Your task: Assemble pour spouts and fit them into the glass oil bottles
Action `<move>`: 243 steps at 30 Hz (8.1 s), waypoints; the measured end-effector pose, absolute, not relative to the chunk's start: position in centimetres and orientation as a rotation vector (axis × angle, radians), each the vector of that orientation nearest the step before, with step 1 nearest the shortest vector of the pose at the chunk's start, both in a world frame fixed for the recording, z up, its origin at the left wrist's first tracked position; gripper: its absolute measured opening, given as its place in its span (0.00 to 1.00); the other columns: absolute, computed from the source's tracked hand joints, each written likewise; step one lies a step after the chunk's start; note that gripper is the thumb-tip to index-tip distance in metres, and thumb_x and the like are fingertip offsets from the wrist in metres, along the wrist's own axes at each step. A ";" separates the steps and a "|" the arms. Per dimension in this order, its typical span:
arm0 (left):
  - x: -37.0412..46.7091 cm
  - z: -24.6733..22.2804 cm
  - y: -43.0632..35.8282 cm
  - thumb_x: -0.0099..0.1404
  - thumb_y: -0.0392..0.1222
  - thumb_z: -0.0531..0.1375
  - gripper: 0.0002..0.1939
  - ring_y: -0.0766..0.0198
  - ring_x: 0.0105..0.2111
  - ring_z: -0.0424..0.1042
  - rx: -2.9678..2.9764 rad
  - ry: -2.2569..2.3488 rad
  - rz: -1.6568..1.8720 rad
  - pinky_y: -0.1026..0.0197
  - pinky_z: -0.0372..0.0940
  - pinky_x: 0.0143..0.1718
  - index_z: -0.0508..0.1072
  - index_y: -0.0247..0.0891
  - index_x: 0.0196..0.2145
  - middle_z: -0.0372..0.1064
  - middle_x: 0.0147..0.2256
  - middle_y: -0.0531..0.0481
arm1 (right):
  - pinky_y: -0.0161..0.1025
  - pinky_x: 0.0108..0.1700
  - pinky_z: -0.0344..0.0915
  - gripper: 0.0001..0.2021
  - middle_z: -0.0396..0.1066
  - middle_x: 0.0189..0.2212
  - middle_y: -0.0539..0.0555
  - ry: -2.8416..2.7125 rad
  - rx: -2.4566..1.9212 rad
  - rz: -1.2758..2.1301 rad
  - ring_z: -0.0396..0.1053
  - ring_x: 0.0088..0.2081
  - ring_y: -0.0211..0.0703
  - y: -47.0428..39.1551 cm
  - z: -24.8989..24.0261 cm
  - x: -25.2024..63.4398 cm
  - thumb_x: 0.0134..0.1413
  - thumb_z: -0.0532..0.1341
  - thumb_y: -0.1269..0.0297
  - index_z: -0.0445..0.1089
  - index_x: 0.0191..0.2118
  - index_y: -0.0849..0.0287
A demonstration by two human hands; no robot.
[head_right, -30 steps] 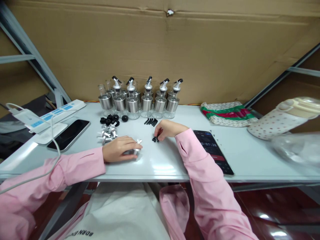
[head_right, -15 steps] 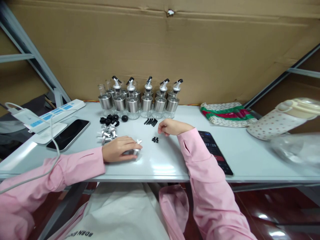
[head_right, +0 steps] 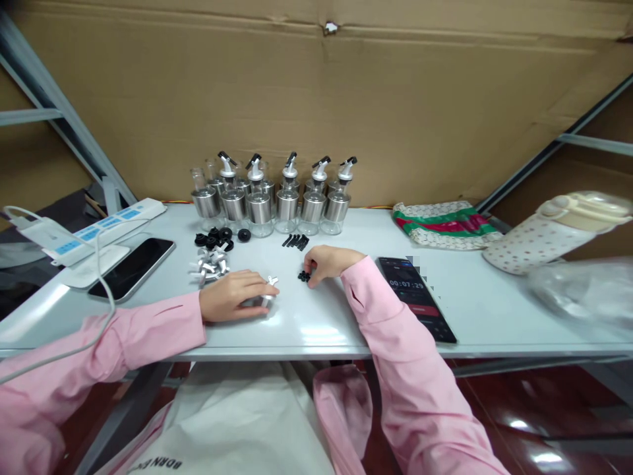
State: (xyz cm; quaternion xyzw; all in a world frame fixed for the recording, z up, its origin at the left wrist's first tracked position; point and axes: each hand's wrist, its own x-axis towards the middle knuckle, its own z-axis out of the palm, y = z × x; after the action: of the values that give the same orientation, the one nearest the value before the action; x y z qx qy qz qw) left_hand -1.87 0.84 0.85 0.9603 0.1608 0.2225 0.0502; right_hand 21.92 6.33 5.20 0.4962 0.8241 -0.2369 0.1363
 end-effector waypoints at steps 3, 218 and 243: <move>-1.9 0.9 0.8 0.64 0.46 0.53 0.16 0.63 0.37 0.70 2.921 0.494 0.670 0.62 0.63 0.40 0.68 0.34 0.44 0.71 0.37 0.45 | 0.32 0.30 0.56 0.17 0.65 0.28 0.50 2.410 1.426 -0.687 0.59 0.27 0.35 6.4 5.0 21.9 0.36 0.64 0.61 0.72 0.36 0.62; -3.9 4.5 1.7 0.63 0.33 0.54 0.02 0.65 0.32 0.72 3.191 0.882 1.675 0.58 0.54 0.38 0.66 0.37 0.32 0.75 0.34 0.49 | 0.32 0.31 0.65 0.12 0.73 0.24 0.49 2.505 1.056 -2.994 0.69 0.26 0.33 4.5 4.9 19.0 0.42 0.67 0.62 0.65 0.31 0.61; -3.6 3.8 1.3 0.60 0.30 0.56 0.05 0.67 0.31 0.71 3.250 0.425 1.587 0.62 0.64 0.35 0.68 0.36 0.35 0.73 0.33 0.47 | 0.32 0.30 0.65 0.12 0.72 0.23 0.50 2.240 0.801 -3.123 0.69 0.25 0.33 4.3 4.5 18.8 0.42 0.67 0.64 0.66 0.32 0.62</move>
State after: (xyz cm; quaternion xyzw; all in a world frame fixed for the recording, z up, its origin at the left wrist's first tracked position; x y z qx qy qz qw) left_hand -3.63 1.35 3.85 0.8647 0.1131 0.4223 -0.2472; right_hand 18.82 4.26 4.54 0.1885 0.5274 -0.7351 -0.3822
